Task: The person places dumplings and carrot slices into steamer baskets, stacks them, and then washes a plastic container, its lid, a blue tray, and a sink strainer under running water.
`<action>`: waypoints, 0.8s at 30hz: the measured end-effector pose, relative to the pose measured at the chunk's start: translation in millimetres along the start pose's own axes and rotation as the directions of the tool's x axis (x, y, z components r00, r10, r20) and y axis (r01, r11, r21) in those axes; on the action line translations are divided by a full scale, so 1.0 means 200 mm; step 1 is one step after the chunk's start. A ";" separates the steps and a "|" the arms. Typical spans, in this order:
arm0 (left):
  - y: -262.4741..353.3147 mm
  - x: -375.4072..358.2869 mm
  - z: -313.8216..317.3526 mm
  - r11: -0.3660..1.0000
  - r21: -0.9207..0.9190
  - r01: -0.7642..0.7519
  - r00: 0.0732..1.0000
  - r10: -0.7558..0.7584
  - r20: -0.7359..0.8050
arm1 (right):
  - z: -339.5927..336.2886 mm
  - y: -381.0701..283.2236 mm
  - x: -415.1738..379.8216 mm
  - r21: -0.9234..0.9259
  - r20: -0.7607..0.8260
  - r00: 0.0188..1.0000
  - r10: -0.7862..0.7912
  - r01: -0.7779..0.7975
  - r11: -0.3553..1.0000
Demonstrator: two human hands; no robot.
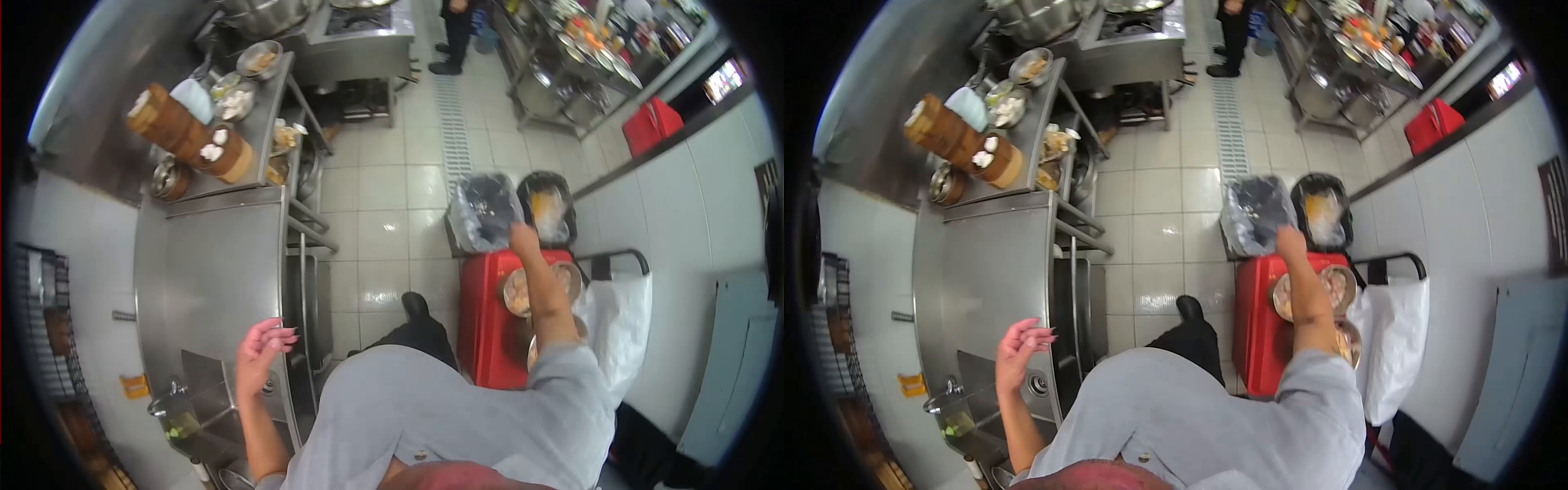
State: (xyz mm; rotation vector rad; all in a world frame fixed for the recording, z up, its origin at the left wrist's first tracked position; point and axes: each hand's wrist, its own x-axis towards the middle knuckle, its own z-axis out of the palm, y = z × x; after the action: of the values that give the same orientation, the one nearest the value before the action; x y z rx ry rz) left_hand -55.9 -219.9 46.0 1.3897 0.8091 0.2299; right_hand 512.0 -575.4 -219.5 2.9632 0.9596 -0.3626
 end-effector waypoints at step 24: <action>-1.36 -1.19 -0.76 0.308 -0.584 -0.751 0.477 -0.358 -0.803 | 0.02 -4.59 -1.50 0.899 0.419 -0.039 -0.907 0.160 0.408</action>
State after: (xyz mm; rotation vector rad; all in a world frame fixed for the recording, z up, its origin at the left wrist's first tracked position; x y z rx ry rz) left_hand -403.8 -298.3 -113.3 0.0335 0.9623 1.5726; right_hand -256.6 -2.8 -98.3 1.3519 1.9944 -2.5447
